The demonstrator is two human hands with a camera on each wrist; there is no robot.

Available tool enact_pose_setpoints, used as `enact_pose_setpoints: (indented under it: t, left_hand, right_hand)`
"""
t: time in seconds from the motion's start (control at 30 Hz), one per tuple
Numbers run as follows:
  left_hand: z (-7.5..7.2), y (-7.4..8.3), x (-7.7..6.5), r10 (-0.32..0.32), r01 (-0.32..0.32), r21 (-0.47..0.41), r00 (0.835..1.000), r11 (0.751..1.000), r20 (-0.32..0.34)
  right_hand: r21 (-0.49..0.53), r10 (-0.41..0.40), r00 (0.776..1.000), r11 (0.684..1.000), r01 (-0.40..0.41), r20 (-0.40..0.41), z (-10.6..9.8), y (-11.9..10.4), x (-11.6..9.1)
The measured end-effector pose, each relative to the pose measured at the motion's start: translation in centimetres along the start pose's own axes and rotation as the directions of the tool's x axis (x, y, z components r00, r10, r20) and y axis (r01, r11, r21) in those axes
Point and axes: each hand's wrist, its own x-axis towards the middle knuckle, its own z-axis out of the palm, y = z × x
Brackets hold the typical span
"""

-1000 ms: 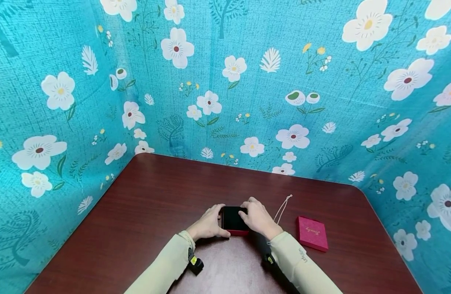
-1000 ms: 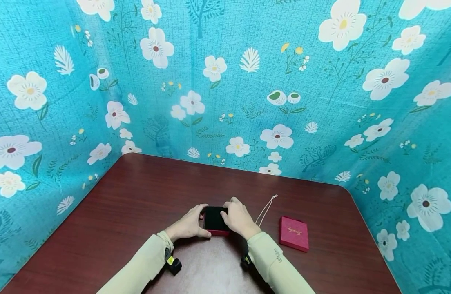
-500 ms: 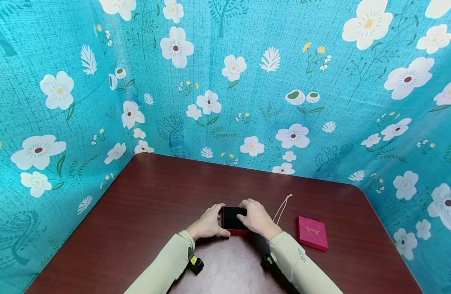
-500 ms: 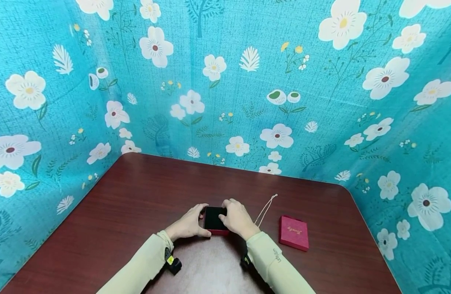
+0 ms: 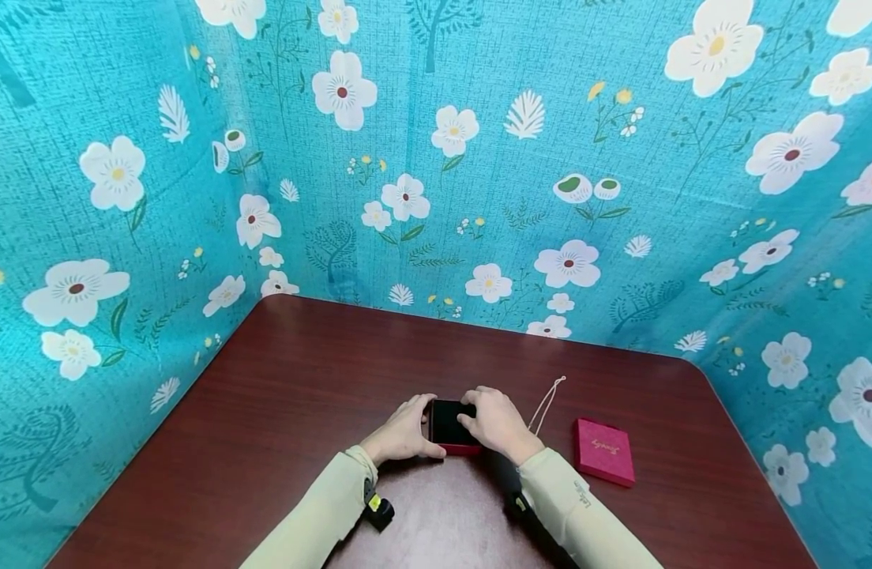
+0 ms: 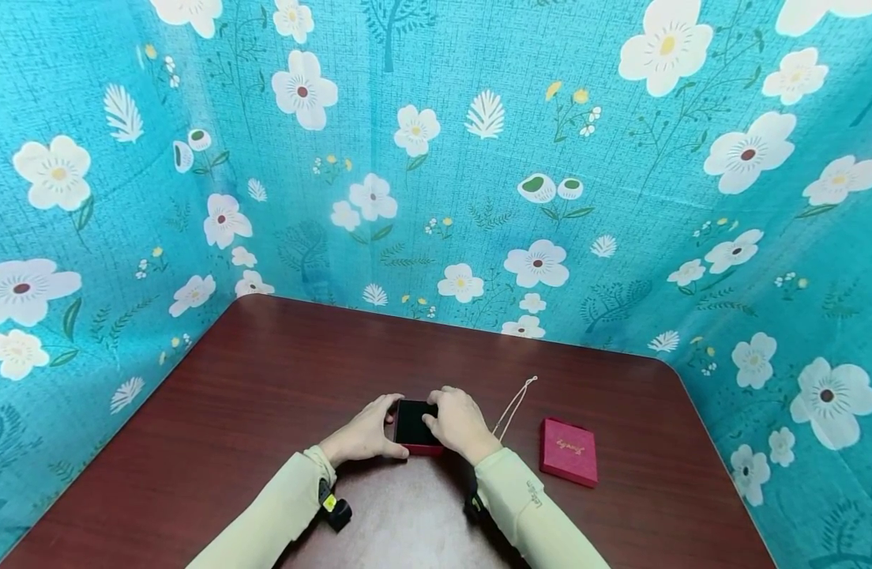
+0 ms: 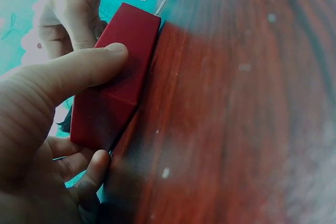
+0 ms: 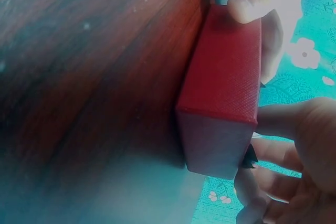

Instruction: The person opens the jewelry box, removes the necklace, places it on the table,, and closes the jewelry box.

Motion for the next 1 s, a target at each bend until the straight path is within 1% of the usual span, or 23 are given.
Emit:
enact_pose_setpoints:
  t: [0.27, 0.53, 0.77, 0.9, 1.0]
  left_hand:
    - [0.11, -0.12, 0.0, 0.028, -0.027, 0.016, 1.0, 0.999, -0.014]
    - [0.0, -0.09, 0.01, 0.017, -0.017, -0.002, 1.0, 1.0, -0.009]
    - [-0.04, -0.06, 0.0, 0.025, -0.025, 0.006, 1.0, 1.0, -0.012]
    - [-0.01, -0.06, -0.05, 0.029, -0.029, -0.004, 1.0, 1.0, -0.01]
    - [-0.02, 0.0, -0.09, 0.023, -0.023, -0.018, 1.0, 1.0, -0.007]
  right_hand:
    - [0.002, 0.037, 0.999, 0.999, -0.037, -0.024, 0.21, -0.29, -0.01]
    - [-0.009, 0.053, 0.996, 0.998, -0.054, -0.066, 0.52, -0.24, -0.05]
    - [-0.03, 0.034, 0.996, 0.999, -0.036, -0.08, 0.58, -0.37, -0.06]
    - [-0.057, 0.028, 0.997, 0.998, -0.032, -0.074, 0.81, -0.35, -0.12]
    - [-0.081, 0.005, 0.997, 0.997, -0.012, -0.076, 0.93, -0.35, -0.13]
